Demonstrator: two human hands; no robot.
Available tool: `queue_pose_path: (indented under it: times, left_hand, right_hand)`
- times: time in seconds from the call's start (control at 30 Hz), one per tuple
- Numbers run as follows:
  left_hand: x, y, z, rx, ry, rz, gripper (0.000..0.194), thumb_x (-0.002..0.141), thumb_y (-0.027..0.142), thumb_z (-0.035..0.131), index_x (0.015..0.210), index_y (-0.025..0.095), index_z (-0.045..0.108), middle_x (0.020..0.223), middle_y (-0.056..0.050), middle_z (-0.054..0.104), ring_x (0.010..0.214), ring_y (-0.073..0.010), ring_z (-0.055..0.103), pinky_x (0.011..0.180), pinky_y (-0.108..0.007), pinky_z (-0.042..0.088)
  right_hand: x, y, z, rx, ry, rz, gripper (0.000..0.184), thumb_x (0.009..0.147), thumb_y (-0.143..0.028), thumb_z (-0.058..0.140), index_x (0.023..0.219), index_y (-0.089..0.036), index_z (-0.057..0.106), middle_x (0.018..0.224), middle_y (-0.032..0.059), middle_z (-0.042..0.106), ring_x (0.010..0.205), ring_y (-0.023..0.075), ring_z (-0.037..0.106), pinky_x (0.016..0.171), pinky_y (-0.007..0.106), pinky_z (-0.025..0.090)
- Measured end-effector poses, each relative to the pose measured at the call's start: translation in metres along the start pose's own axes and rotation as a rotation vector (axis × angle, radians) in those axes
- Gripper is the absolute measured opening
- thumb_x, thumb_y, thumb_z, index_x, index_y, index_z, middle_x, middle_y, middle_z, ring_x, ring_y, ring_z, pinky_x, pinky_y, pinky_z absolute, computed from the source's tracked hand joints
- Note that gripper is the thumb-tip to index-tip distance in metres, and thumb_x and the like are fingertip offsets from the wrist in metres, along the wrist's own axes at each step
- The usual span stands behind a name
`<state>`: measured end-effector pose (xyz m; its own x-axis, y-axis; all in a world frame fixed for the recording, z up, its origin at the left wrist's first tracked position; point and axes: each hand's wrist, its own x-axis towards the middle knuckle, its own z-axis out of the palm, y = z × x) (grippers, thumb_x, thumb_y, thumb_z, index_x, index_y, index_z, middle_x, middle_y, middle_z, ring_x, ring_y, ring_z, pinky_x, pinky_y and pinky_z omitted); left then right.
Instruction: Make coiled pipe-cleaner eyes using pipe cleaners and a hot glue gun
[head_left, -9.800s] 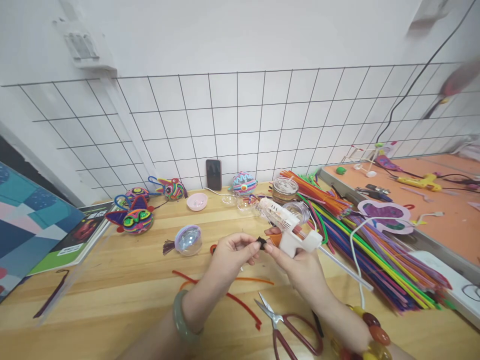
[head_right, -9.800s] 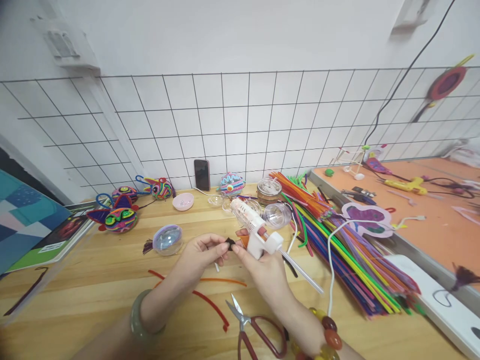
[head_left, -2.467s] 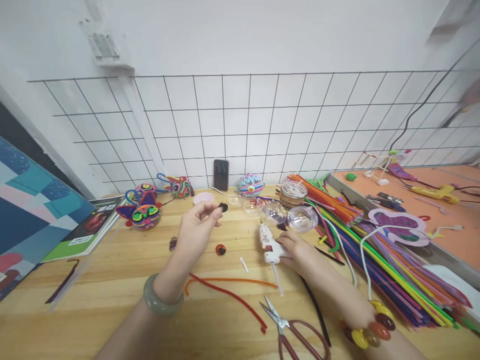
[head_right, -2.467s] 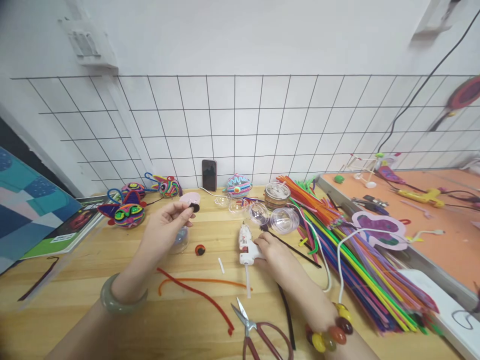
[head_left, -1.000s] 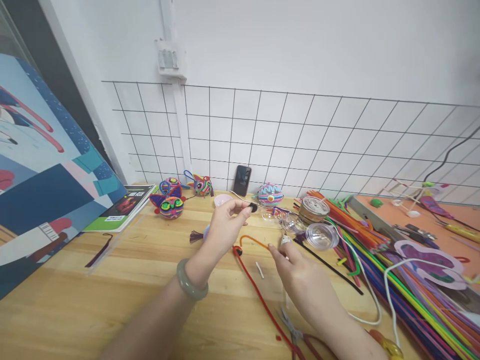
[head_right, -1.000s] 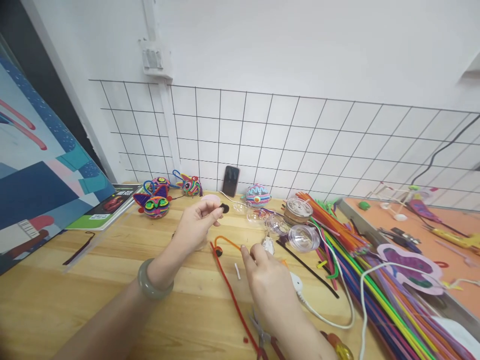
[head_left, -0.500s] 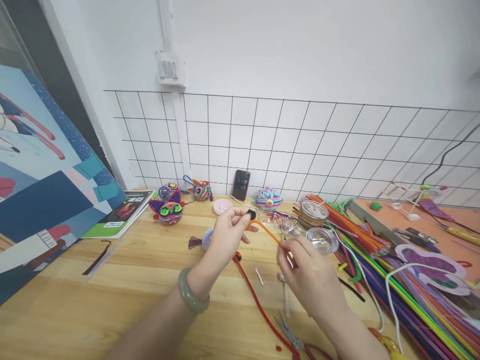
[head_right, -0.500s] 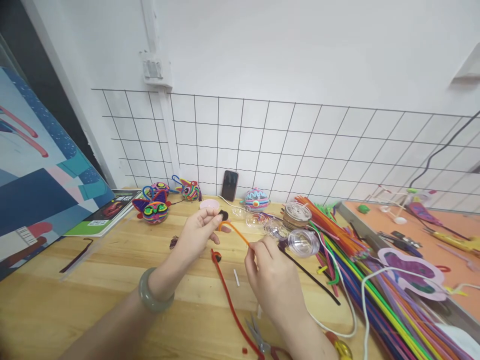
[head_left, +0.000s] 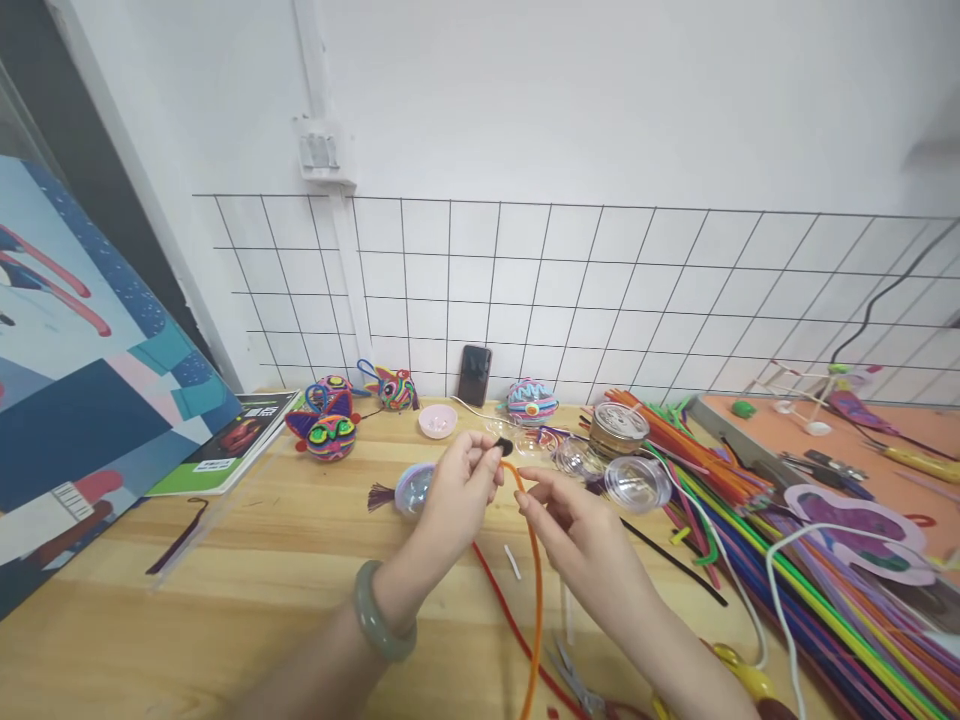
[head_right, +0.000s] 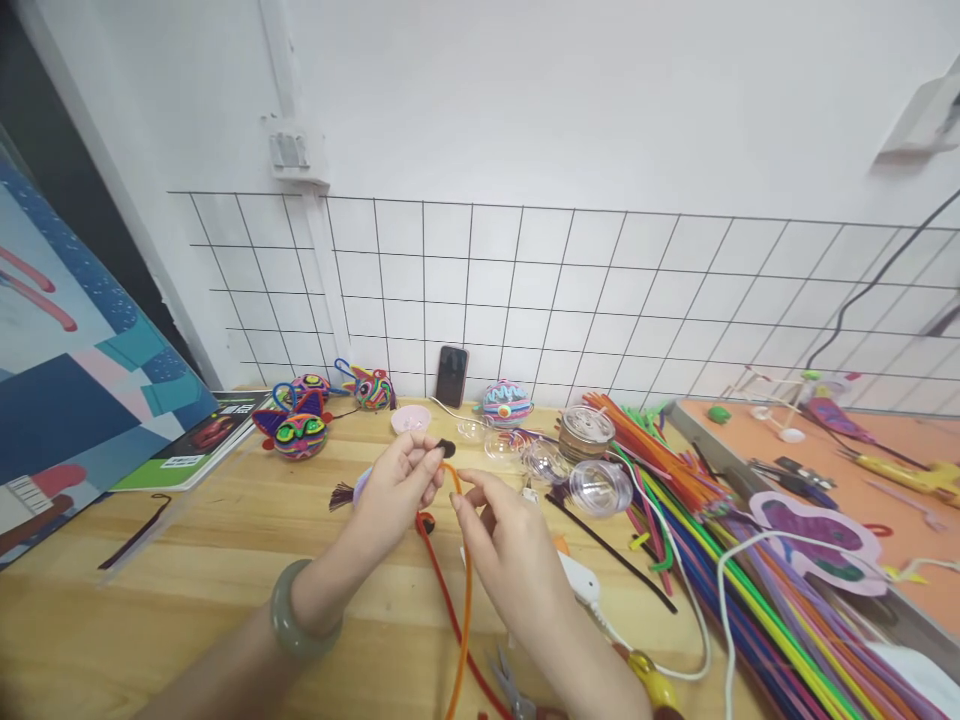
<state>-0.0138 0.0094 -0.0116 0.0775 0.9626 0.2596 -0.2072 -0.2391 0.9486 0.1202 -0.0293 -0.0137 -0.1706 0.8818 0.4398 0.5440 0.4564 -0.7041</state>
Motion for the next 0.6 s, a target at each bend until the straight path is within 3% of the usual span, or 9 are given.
queue_pose_path:
  times: [0.23, 0.4, 0.6]
  left_hand:
    - [-0.006, 0.003, 0.009, 0.000, -0.075, -0.109, 0.019, 0.075, 0.033, 0.056, 0.076, 0.017, 0.045, 0.053, 0.005, 0.050, 0.041, -0.0053, 0.043, 0.039, -0.016, 0.032]
    - [-0.009, 0.007, 0.010, -0.089, -0.070, -0.165, 0.020, 0.074, 0.032, 0.060, 0.077, 0.015, 0.048, 0.057, 0.002, 0.057, 0.044, -0.0060, 0.046, 0.043, -0.018, 0.036]
    - [-0.017, 0.012, 0.017, -0.162, -0.063, -0.196, 0.018, 0.072, 0.026, 0.063, 0.075, 0.013, 0.052, 0.066, -0.005, 0.065, 0.053, -0.0087, 0.053, 0.047, -0.019, 0.041]
  right_hand:
    - [0.005, -0.004, -0.014, 0.326, -0.054, 0.110, 0.019, 0.083, -0.031, 0.049, 0.078, -0.016, 0.061, 0.063, 0.0000, 0.058, 0.048, 0.0094, 0.050, 0.042, 0.019, 0.041]
    - [0.005, -0.006, -0.025, 0.423, 0.078, 0.144, 0.017, 0.080, -0.030, 0.054, 0.085, -0.015, 0.060, 0.055, -0.0026, 0.054, 0.040, 0.0082, 0.049, 0.038, 0.018, 0.041]
    - [0.005, -0.002, -0.028, 0.374, 0.176, 0.115, 0.015, 0.080, -0.030, 0.054, 0.085, -0.016, 0.059, 0.059, -0.0013, 0.056, 0.046, 0.0096, 0.051, 0.044, 0.020, 0.045]
